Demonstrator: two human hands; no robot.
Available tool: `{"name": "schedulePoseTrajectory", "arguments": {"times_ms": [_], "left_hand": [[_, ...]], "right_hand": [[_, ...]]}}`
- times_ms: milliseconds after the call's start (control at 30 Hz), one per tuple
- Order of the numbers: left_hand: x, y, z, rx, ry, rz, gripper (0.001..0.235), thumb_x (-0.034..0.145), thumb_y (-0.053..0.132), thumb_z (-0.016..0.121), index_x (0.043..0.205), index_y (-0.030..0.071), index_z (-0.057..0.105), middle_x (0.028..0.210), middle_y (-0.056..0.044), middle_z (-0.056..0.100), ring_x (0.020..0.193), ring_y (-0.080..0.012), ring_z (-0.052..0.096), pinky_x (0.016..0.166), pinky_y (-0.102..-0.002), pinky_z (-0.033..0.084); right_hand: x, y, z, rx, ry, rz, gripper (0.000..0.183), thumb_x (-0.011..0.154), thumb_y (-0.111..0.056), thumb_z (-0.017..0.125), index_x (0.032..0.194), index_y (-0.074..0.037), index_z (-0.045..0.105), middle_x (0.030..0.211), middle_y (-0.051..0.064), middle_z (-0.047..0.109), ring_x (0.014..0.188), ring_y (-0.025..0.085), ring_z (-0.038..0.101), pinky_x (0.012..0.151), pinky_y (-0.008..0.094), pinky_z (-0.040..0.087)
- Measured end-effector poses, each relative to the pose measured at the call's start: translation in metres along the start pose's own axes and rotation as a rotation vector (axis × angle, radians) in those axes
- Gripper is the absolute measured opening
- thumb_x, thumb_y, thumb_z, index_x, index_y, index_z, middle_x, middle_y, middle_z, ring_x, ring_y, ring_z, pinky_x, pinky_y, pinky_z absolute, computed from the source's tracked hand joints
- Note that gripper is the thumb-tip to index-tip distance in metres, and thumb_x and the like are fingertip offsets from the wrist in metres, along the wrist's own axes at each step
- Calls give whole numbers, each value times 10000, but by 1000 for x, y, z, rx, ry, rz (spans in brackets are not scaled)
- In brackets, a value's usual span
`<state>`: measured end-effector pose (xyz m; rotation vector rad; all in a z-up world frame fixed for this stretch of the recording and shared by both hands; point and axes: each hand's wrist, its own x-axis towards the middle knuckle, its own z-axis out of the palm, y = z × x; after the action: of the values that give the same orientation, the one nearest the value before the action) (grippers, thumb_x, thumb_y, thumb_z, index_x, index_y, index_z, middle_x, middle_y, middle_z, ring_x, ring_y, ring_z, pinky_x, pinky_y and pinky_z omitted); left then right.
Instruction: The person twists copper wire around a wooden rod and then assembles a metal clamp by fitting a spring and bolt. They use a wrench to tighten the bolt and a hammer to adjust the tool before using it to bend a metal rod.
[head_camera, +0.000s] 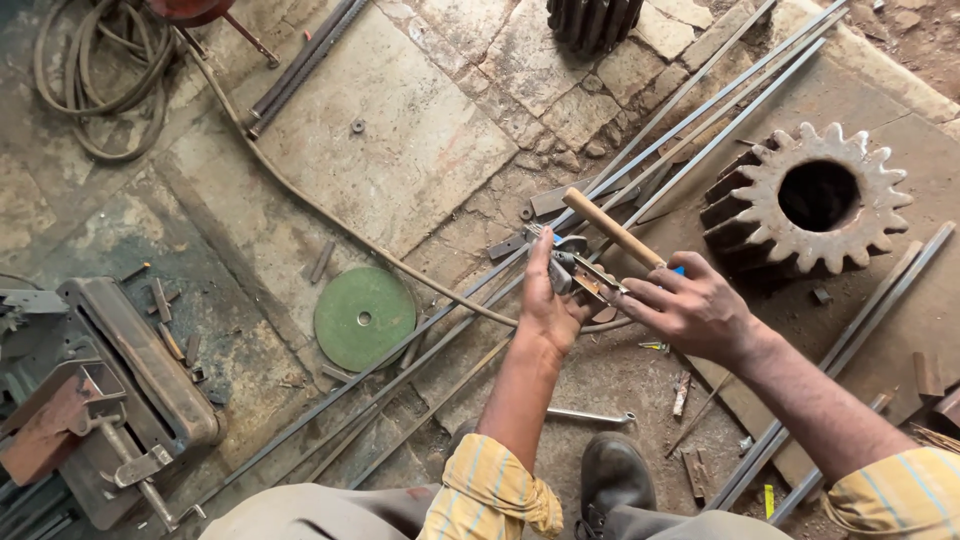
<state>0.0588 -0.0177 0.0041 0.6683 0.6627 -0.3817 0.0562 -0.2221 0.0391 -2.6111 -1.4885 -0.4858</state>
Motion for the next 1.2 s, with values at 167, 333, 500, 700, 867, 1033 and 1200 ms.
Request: {"name": "schedulePoseTrajectory", "arguments": {"times_ms": [167,333,500,700,867,1033,1200], "left_hand": [[-6,0,4,10,22,-40,559,927,684,541,1063,157,669,866,-51,686,822,-190,690,726,-400,594],[-31,17,26,161,89,-27,482,886,652,536,1088,227,639,938,-15,700,893,-151,700,796,-438,600],[-6,-6,6,156,55,17,468,922,654,586,1081,218,651,892,3,656,862,-161,655,802,-445,582],[-1,-1,1,98,62,-28,505,885,681,593,1054,210,664,862,-2,677,859,-184,657,728,-426,550],[-4,11,-9,-4,-11,-129,553,852,711,570,1074,216,675,903,-28,697,858,-222,676,679,-475,577],[-7,25,-19,-143,-73,-55,540,854,644,578,1132,187,655,982,-122,736,913,-283,711,779,-493,617],[-8,27,-13,-180,-124,37,636,928,694,573,1198,126,665,1001,-145,747,867,-254,709,715,-407,584]], "right_hand": [[-4,4,5,-1,-14,-32,246,879,-194,685,1113,-238,752,1073,-21,755,897,132,709,901,383,510],[-1,0,1,-48,-56,-14,393,849,-126,665,1211,-261,738,930,-5,734,799,139,690,819,363,497],[-2,-9,8,-67,-174,38,446,833,-106,649,1257,-224,714,731,-28,645,715,148,667,855,404,513],[-4,-8,-6,33,15,8,427,814,-137,669,1236,-185,713,889,-2,719,787,153,682,865,381,510],[-50,-22,-7,120,165,329,289,928,-120,680,1208,-125,746,1021,41,766,888,180,714,858,383,511],[-167,-57,70,257,-282,1507,321,950,-429,707,1079,-143,776,998,186,761,911,361,734,787,492,575],[-217,-138,153,307,-449,1639,363,929,-481,679,1039,-143,757,1004,208,758,960,424,714,819,539,563]]}}
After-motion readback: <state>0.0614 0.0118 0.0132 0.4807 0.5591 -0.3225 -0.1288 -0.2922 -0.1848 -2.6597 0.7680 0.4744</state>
